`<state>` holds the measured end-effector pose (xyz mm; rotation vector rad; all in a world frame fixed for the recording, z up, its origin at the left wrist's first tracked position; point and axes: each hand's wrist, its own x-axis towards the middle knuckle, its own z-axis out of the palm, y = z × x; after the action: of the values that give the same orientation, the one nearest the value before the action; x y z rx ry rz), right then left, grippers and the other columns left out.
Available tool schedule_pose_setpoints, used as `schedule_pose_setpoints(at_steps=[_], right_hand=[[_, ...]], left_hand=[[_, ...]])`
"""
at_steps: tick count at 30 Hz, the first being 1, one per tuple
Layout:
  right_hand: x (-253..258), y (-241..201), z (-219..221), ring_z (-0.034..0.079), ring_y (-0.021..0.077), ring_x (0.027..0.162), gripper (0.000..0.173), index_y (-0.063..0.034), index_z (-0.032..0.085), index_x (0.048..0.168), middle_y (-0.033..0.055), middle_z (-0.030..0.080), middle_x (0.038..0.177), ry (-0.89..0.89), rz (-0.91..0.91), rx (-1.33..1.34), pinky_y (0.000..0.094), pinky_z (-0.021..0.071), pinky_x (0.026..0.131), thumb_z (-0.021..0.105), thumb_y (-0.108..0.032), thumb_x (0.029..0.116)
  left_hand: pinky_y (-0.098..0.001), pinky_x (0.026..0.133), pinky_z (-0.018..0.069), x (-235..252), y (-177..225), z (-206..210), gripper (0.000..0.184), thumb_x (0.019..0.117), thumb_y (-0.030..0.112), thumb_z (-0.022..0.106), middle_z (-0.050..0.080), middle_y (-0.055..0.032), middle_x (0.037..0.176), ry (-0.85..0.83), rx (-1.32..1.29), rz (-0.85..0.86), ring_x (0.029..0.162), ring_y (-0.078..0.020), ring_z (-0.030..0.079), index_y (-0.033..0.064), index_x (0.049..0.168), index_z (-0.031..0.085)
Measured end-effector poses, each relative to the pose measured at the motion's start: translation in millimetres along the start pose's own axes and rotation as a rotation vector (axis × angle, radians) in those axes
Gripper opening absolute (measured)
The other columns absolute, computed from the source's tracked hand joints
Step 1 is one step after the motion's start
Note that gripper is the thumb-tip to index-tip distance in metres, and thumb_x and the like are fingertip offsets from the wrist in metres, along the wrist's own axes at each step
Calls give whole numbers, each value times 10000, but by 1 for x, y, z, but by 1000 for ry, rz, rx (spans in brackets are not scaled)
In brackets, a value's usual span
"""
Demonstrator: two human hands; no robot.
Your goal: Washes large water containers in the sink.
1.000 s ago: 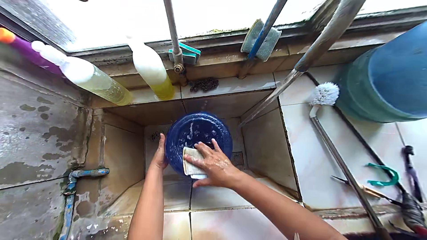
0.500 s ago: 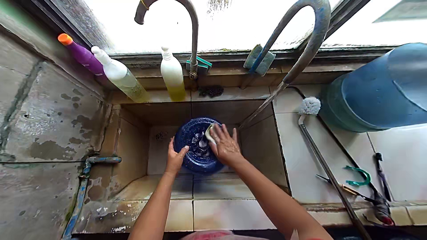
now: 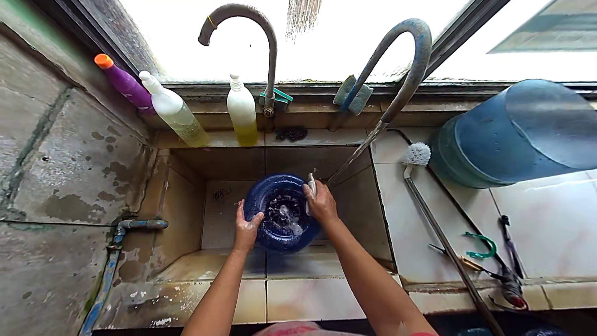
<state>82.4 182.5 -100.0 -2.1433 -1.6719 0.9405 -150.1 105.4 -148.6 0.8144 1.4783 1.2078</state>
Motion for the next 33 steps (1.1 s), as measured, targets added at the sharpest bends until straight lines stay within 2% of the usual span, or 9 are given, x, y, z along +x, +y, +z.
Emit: schedule_pose_setpoints(at_steps=[6,12,16,18,19,21,26,30,33], right_hand=[[-21,57,-40,654,333,1131,418,-16,594,1364,222,679,1206,282,261,382,560,495,988,516,-249,1026],[-12,98,-92,640,298,1105,456,58,479,1437,259,631,1252,419,257,542,473,504,984,473,-160,1036],[-10,138,-122,683,273,1042,431,33,568,1369,216,681,1178,372,145,361,461,550,933,540,-155,982],[-13,161,-140,534,365,1336,547,-48,588,1418,236,566,1418,387,122,-17,568,411,1117,676,-239,914],[-15,172,-146,324,460,1487,716,-80,522,1495,287,393,1568,363,118,-163,690,222,1187,739,-369,877],[-15,178,-151,128,533,1534,1036,-66,379,1582,329,200,1644,348,78,-249,741,85,1195,791,-586,787],[-5,142,-98,427,345,1444,973,50,345,1550,283,417,1548,185,-114,411,443,378,1196,808,-421,836],[11,132,-49,468,278,1415,1114,-97,188,1637,228,363,1598,-11,107,875,452,460,1123,795,-461,777],[5,113,-45,429,288,1445,1099,-111,194,1641,237,338,1610,6,82,872,459,435,1144,793,-458,788]], left_hand=[[-356,1181,385,-3,11,72,942,836,153,769,259,-300,1619,-47,6,37,1484,-284,364,-88,1563,221],[-377,1132,454,30,9,136,898,845,148,776,379,-277,1567,-178,-43,11,1407,-275,476,-51,1563,275],[-401,1019,543,47,0,141,831,843,113,756,562,-258,1385,-159,-111,-42,1214,-264,625,-42,1539,327],[-402,981,565,52,-2,132,744,874,76,728,589,-244,1350,-130,-143,-59,1165,-258,650,-31,1519,371],[-402,976,567,55,-3,127,706,889,67,711,592,-235,1351,-117,-148,-62,1160,-253,652,-23,1511,389],[-389,966,567,58,-3,120,686,899,65,689,585,-229,1353,-96,-151,-68,1150,-240,650,-22,1509,387],[-391,989,558,49,-7,122,735,921,155,677,551,-228,1404,-112,-181,-108,1191,-242,631,-2,1545,322],[-447,1009,550,39,-7,123,718,1049,431,518,507,-200,1467,-141,-192,-268,1262,-263,596,108,1602,193],[-439,987,568,30,-1,110,924,927,299,724,492,-218,1480,-88,-180,-238,1242,-274,615,113,1625,148]])
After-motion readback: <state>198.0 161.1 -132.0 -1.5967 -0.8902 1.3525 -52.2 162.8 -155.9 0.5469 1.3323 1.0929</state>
